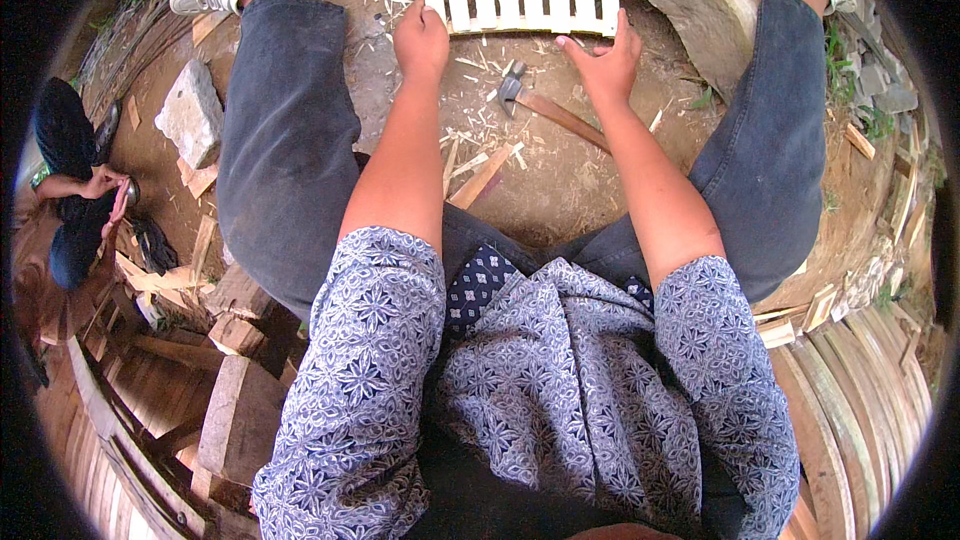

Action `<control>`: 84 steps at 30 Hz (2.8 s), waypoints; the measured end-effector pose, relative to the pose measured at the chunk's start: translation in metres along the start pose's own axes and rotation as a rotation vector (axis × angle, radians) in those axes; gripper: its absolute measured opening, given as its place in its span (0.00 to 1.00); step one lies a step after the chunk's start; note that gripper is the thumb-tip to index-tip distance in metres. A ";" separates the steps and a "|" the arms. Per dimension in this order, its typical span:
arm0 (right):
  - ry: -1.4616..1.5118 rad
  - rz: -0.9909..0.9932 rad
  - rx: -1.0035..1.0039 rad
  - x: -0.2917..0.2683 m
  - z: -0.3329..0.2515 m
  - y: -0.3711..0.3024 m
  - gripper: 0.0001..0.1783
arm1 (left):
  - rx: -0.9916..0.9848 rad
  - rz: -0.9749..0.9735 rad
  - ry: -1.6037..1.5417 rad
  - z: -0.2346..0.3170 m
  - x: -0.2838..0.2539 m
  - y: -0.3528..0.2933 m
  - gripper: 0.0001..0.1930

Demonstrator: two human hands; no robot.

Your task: The person assembles a small wooden frame by inserting thin wooden slats into a rectangular frame and securing them with a hammer. The person sits on the ground, arranging the slats and tapping them into place.

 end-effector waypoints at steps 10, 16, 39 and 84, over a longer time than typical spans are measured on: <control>0.000 -0.001 0.017 0.004 0.009 0.005 0.61 | -0.021 -0.026 -0.033 -0.007 0.003 0.002 0.20; 0.029 -0.004 0.016 0.003 0.004 0.002 0.60 | -0.037 0.006 -0.011 -0.021 0.003 0.005 0.21; 0.031 0.063 -0.093 0.014 -0.023 -0.008 0.20 | -0.062 -0.051 -0.043 -0.003 0.003 -0.002 0.16; 0.540 0.398 -0.328 -0.230 -0.061 -0.003 0.16 | -0.078 -0.030 -0.031 -0.023 -0.014 -0.015 0.23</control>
Point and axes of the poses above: each hand's wrist, its own y-axis towards the middle knuckle, its own x-axis out of the palm, z = x × y, the point moved 9 cm from there along y, towards the middle knuckle, and after that the axes turned 12 degrees about -z, right-handed, at the moved point
